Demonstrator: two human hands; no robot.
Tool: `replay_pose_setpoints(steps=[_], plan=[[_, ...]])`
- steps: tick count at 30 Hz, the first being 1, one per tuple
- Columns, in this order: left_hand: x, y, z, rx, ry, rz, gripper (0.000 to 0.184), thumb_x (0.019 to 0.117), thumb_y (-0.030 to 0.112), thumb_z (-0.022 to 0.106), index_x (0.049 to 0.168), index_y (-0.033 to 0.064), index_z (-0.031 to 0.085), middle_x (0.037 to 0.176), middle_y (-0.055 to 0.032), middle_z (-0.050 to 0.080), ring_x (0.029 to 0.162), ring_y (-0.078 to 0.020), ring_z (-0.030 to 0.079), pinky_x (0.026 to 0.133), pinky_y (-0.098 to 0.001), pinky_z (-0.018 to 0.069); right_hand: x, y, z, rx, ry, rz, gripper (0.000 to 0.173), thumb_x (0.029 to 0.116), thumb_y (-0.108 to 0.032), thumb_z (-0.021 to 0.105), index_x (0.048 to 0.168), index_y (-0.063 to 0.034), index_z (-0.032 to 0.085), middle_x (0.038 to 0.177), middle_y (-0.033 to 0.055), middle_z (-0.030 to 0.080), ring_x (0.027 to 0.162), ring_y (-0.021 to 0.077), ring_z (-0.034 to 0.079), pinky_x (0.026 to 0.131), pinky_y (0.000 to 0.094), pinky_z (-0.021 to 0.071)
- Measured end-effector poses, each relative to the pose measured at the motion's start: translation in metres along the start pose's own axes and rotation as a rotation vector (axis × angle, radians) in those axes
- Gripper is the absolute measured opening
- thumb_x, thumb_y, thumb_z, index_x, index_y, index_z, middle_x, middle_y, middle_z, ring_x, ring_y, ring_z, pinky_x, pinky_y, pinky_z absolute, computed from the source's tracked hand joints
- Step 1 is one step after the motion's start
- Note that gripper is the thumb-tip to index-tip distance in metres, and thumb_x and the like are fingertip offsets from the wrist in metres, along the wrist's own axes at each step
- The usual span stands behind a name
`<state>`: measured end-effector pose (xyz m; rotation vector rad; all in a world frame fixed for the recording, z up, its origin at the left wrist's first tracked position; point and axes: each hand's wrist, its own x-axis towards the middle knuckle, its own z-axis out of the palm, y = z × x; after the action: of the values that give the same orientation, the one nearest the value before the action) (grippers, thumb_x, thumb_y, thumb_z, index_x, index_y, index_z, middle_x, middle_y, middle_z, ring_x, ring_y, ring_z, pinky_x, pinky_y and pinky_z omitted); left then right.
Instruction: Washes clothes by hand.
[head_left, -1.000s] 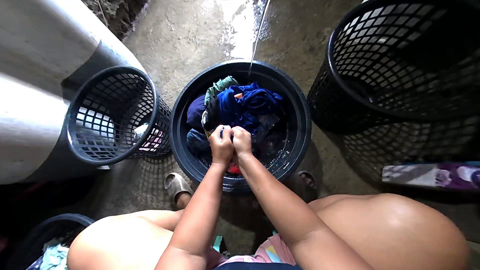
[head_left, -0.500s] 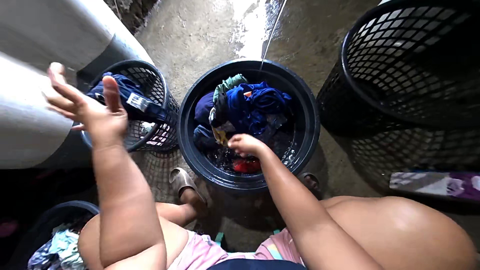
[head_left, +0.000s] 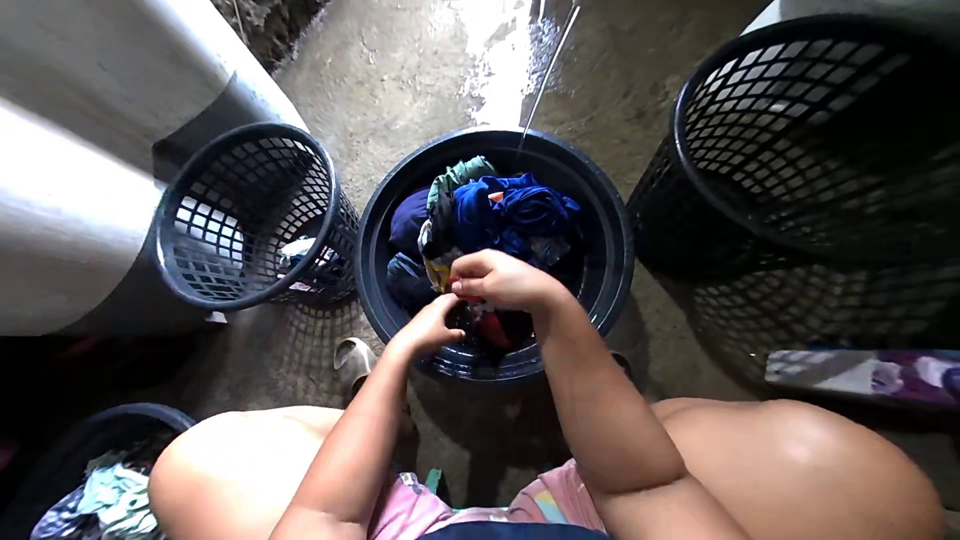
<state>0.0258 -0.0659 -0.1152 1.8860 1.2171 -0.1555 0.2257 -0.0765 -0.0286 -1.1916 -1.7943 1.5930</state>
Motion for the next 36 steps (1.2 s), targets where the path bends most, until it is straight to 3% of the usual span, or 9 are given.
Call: replay_pose_setpoints(steps=[6,10,13,17,20,27,30,33,36], plan=[[0.017,-0.015,0.041,-0.209,0.049,-0.087,0.07,0.0955,0.023,0.071,0.154,-0.0001,0.04,0.156,-0.022,0.043,0.145,-0.0295,0.044,0.121,-0.0463,0.0351,-0.053,-0.05,0.002,0.371,0.358,-0.693,0.013,0.0986,-0.001,0.053,0.096,-0.002,0.065,0.08,-0.0012,0.063,0.07,0.0021,0.061,0.065,0.019,0.055],[0.008,-0.007,0.032,-0.446,0.098,-0.083,0.043,0.0917,0.006,0.065,0.133,0.0002,0.057,0.125,-0.0188,0.065,0.115,-0.0242,0.065,0.101,-0.0453,0.0528,-0.059,-0.05,-0.012,0.486,0.44,-0.865,0.013,0.1025,-0.006,0.053,0.105,-0.0099,0.065,0.094,-0.0071,0.068,0.085,0.0016,0.066,0.079,0.0241,0.0595],[-0.003,-0.012,0.007,-0.493,0.144,-0.071,0.026,0.0862,0.002,0.068,0.11,-0.003,0.061,0.099,-0.0159,0.067,0.089,-0.0226,0.068,0.082,-0.0441,0.0581,-0.073,-0.04,-0.035,0.376,0.537,-0.673,0.009,0.1022,-0.01,0.054,0.103,-0.0112,0.063,0.084,-0.0079,0.067,0.075,0.0012,0.065,0.07,0.0223,0.059],[-0.032,-0.014,-0.039,-0.378,0.248,0.027,0.034,0.0835,0.001,0.07,0.116,0.0015,0.061,0.095,-0.0146,0.067,0.083,-0.024,0.067,0.075,-0.0456,0.0572,-0.09,-0.014,-0.064,0.271,0.778,-0.189,0.006,0.1003,-0.013,0.059,0.095,-0.0105,0.06,0.07,-0.0058,0.061,0.06,0.002,0.06,0.058,0.021,0.0544],[-0.06,-0.007,-0.069,-0.29,0.374,0.084,0.041,0.0839,0.004,0.078,0.123,0.0076,0.066,0.088,-0.012,0.068,0.073,-0.0223,0.064,0.067,-0.0436,0.0553,-0.098,0.01,-0.083,0.096,0.908,0.165,0.013,0.101,-0.017,0.063,0.101,-0.0034,0.063,0.076,0.0028,0.061,0.065,0.0085,0.058,0.064,0.0307,0.0526],[-0.095,-0.005,-0.099,-0.393,0.516,0.186,0.019,0.0919,0.005,0.073,0.111,0.0058,0.07,0.085,-0.0018,0.071,0.071,-0.0059,0.066,0.068,-0.0247,0.057,-0.105,0.043,-0.098,-0.043,0.817,0.608,0.019,0.1007,-0.02,0.066,0.105,-0.0007,0.067,0.087,0.016,0.063,0.065,0.0222,0.053,0.061,0.0446,0.0462],[-0.088,-0.004,-0.093,-0.231,0.609,0.135,0.009,0.0937,0.009,0.074,0.102,0.0058,0.072,0.09,-0.006,0.072,0.079,-0.0135,0.067,0.075,-0.0356,0.057,-0.094,0.061,-0.093,-0.209,0.576,0.637,0.02,0.0982,-0.016,0.071,0.111,-0.0008,0.07,0.1,0.0237,0.067,0.079,0.0338,0.061,0.071,0.0555,0.0506],[-0.077,0.01,-0.084,0.008,0.653,0.132,0.01,0.0934,0.008,0.074,0.102,0.0039,0.074,0.103,-0.0148,0.073,0.097,-0.0297,0.069,0.09,-0.0565,0.053,-0.069,0.065,-0.076,-0.408,0.402,0.486,0.038,0.0868,-0.014,0.082,0.123,-0.005,0.073,0.133,0.0271,0.06,0.124,0.0449,0.057,0.1,0.0672,0.046],[-0.072,0.028,-0.07,0.112,0.651,0.258,0.009,0.0923,0.005,0.073,0.101,0.0042,0.074,0.101,-0.0144,0.071,0.096,-0.0295,0.069,0.088,-0.0544,0.0551,-0.033,0.052,-0.044,-0.4,0.291,0.219,0.054,0.0818,-0.017,0.087,0.132,-0.0077,0.07,0.141,0.0214,0.058,0.128,0.0395,0.057,0.104,0.0628,0.0469]])
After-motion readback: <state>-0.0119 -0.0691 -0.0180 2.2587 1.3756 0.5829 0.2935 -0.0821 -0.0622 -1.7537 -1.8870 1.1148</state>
